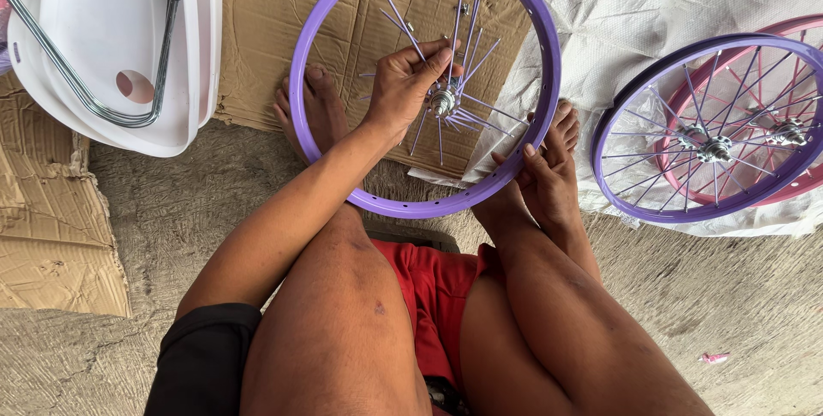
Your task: The person assembles a purple bicycle wheel by inserting spokes into the hub and rim, then tightening the nipples by hand. The person works on two wheels, first completing one and then starting the second.
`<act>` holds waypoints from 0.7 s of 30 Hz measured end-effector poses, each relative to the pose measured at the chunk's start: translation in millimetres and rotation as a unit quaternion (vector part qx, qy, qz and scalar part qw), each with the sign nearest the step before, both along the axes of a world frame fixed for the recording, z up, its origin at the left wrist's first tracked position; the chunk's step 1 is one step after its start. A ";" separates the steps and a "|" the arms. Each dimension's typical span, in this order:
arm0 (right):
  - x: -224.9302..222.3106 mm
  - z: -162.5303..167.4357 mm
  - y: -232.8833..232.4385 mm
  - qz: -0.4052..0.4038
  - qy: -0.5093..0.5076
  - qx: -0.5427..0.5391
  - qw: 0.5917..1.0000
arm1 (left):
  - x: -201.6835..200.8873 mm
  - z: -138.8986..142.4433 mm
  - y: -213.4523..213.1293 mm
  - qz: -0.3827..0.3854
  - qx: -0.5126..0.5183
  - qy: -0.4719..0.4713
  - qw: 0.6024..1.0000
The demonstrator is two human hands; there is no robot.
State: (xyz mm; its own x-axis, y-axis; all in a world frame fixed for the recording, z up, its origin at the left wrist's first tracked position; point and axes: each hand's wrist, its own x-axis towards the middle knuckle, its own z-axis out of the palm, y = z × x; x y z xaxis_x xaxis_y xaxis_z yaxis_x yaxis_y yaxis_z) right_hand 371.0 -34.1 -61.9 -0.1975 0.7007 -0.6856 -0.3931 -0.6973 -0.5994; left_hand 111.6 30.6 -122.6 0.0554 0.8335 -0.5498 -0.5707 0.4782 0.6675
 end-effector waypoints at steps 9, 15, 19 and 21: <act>-0.2 -1.3 -0.7 0.007 -0.025 -0.010 1.000 | 0.2 -2.7 -0.8 0.011 0.022 0.027 0.999; 0.3 -2.7 -1.9 0.003 -0.013 0.000 1.000 | -1.2 -2.9 -0.8 0.008 0.010 0.028 1.000; 0.3 -2.2 -2.1 0.004 -0.013 0.000 1.000 | -2.5 -4.0 -1.0 0.010 -0.017 -0.008 1.000; 0.2 -1.4 -1.8 -0.006 -0.003 0.002 1.000 | -2.8 -4.7 -0.8 0.010 -0.022 -0.021 0.999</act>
State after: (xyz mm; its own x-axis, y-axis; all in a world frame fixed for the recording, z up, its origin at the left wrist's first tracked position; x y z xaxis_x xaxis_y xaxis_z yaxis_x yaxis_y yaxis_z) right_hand 371.2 -35.9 -63.4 -0.1846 0.7057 -0.6840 -0.3982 -0.6900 -0.6044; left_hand 108.8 29.8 -127.3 0.0633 0.8094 -0.5839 -0.6072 0.4956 0.6211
